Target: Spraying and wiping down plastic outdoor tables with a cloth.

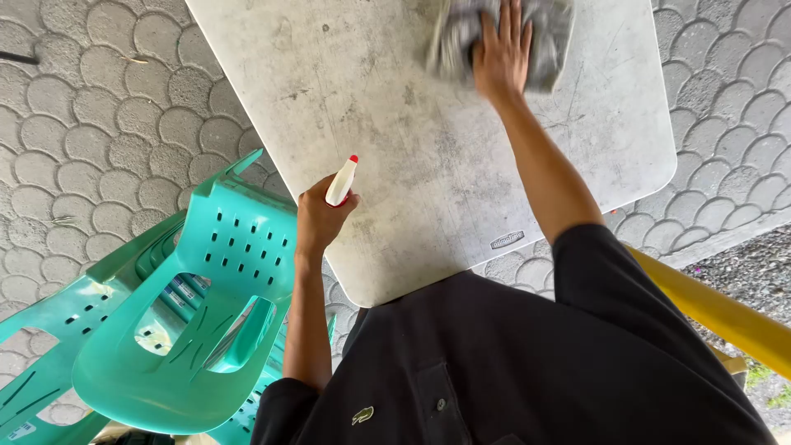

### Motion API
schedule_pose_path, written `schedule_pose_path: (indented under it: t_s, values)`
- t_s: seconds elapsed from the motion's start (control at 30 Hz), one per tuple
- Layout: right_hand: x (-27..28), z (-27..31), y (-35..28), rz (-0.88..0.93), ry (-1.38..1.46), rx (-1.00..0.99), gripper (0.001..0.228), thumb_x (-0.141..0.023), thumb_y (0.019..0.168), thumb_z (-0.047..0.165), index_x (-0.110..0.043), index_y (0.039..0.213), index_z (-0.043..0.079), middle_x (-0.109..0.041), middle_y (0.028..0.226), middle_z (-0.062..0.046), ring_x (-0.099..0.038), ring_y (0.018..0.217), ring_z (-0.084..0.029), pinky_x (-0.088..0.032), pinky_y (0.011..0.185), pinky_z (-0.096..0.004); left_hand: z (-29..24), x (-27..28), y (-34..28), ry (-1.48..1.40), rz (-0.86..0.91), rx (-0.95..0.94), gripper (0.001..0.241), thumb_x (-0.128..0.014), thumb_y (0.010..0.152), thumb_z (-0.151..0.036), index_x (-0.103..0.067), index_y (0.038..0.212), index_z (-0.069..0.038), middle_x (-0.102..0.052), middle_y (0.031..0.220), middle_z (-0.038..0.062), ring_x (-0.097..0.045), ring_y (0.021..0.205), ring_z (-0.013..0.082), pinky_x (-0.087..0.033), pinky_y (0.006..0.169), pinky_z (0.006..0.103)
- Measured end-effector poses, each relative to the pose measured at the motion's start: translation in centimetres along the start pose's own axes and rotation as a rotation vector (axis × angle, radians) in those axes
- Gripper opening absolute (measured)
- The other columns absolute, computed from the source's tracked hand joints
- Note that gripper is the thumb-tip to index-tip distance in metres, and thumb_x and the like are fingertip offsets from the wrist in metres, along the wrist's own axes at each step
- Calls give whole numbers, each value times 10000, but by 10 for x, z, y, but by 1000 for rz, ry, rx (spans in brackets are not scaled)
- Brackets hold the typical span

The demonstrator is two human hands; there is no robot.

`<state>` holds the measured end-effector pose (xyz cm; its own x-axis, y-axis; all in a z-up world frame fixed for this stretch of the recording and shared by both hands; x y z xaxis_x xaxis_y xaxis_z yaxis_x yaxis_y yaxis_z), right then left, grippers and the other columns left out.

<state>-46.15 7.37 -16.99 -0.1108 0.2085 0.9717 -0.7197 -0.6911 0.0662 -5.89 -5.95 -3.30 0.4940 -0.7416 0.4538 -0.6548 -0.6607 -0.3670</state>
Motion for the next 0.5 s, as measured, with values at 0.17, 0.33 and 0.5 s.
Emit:
schedule_pose_path:
  t_s: [0.17,0.33,0.5]
  values:
    - [-26,98,3,94,-11,50,360,-478,1122,193,-470,1473,118,-195,1681,-137,-117,1546,-346,-52,1249,-551,-8,-19,-10,39,-25,6,249,-794,762,-61,-731,1001,-34,-687,744,18,-576,629,143,-504,648,276]
    - [9,179,-163,118,200,539,443,-526,1064,281,-578,1491,178,-242,1674,-132,-191,1557,-297,-161,1267,-580,-3,-40,-32,-12,-53,-21,137,-774,789,-39,-697,901,-22,-654,723,7,-548,643,138,-490,660,279]
    - [48,96,-232,91,87,519,428,-524,1040,344,-591,1463,341,-360,1665,-73,-217,1575,-299,-166,1225,-596,28,-59,-73,63,-182,50,308,-811,760,-158,-775,1064,-120,-731,836,131,-714,898,379,-515,869,448]
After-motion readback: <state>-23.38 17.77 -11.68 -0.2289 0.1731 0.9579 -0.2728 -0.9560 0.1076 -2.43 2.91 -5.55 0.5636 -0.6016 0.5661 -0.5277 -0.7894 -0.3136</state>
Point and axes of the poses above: each hand's wrist, its own y-axis towards the middle knuckle, its own x-axis out of the back of the hand, z = x × y, the point moved 9 cm from there along y, towards the middle knuckle
